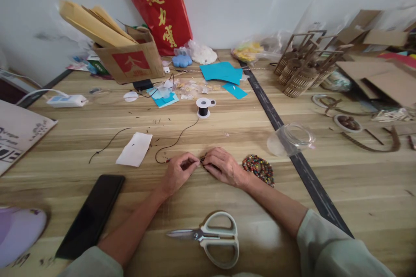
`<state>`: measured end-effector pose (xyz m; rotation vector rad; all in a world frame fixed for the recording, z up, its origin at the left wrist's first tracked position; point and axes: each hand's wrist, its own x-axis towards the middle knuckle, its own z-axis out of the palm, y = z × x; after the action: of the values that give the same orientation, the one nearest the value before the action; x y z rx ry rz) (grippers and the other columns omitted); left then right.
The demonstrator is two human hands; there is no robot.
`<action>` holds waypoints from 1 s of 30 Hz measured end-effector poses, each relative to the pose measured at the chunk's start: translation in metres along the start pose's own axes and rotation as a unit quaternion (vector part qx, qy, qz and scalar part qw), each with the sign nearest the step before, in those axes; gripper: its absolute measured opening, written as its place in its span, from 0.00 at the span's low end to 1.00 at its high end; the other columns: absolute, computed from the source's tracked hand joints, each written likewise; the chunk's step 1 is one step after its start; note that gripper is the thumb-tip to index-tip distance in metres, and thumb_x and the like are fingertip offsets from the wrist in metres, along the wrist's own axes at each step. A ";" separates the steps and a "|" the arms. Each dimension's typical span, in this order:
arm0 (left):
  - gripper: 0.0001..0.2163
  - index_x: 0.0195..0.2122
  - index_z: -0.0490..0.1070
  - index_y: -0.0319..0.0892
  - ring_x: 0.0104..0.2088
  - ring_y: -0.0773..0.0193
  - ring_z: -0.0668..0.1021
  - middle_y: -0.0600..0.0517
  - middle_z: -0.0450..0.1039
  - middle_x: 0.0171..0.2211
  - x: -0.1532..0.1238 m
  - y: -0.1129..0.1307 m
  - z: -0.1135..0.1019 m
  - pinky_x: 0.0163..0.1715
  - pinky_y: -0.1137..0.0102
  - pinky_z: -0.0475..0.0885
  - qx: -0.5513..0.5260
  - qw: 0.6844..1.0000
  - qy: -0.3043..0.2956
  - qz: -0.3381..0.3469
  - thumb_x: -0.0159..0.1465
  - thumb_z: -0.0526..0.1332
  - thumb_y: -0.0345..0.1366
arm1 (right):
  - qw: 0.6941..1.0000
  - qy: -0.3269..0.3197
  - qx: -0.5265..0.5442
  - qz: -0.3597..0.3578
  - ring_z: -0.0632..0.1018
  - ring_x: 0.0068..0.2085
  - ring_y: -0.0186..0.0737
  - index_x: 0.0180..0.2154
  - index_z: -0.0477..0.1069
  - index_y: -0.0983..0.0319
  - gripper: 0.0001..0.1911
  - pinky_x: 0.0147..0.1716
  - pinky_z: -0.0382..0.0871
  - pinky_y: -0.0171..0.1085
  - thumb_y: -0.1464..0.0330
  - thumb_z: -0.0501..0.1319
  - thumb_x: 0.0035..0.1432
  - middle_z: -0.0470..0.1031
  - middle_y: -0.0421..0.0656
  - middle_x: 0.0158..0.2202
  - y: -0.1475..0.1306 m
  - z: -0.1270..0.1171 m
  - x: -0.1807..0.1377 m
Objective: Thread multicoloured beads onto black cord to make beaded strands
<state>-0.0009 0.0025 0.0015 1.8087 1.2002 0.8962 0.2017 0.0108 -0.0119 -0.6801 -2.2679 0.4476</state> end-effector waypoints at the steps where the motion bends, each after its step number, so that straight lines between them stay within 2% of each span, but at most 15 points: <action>1: 0.06 0.28 0.71 0.39 0.21 0.71 0.70 0.55 0.70 0.21 0.000 0.000 0.000 0.22 0.78 0.64 0.007 1.000 -0.001 0.005 0.60 0.60 0.34 | 1.000 0.001 0.003 0.001 0.73 0.42 0.42 0.40 0.67 0.61 0.04 0.43 0.69 0.43 0.70 0.54 0.65 0.74 0.47 0.36 0.000 0.000 0.000; 12: 0.05 0.32 0.74 0.39 0.26 0.68 0.74 0.52 0.75 0.26 -0.001 -0.004 0.002 0.27 0.76 0.68 0.043 0.998 -0.007 0.042 0.61 0.60 0.33 | 1.000 0.024 0.001 0.010 0.73 0.43 0.44 0.43 0.68 0.62 0.06 0.44 0.71 0.44 0.72 0.55 0.64 0.75 0.50 0.39 0.001 0.002 -0.001; 30: 0.04 0.31 0.74 0.37 0.25 0.69 0.73 0.52 0.75 0.25 -0.001 -0.003 0.002 0.27 0.76 0.68 0.057 0.997 -0.007 0.055 0.60 0.60 0.31 | 0.999 0.030 0.002 0.012 0.73 0.41 0.43 0.38 0.67 0.61 0.04 0.41 0.70 0.42 0.72 0.54 0.64 0.73 0.48 0.36 -0.001 0.001 0.000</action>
<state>-0.0009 0.0021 -0.0019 1.9843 1.1733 0.8904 0.2006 0.0095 -0.0123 -0.7113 -2.2029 0.4375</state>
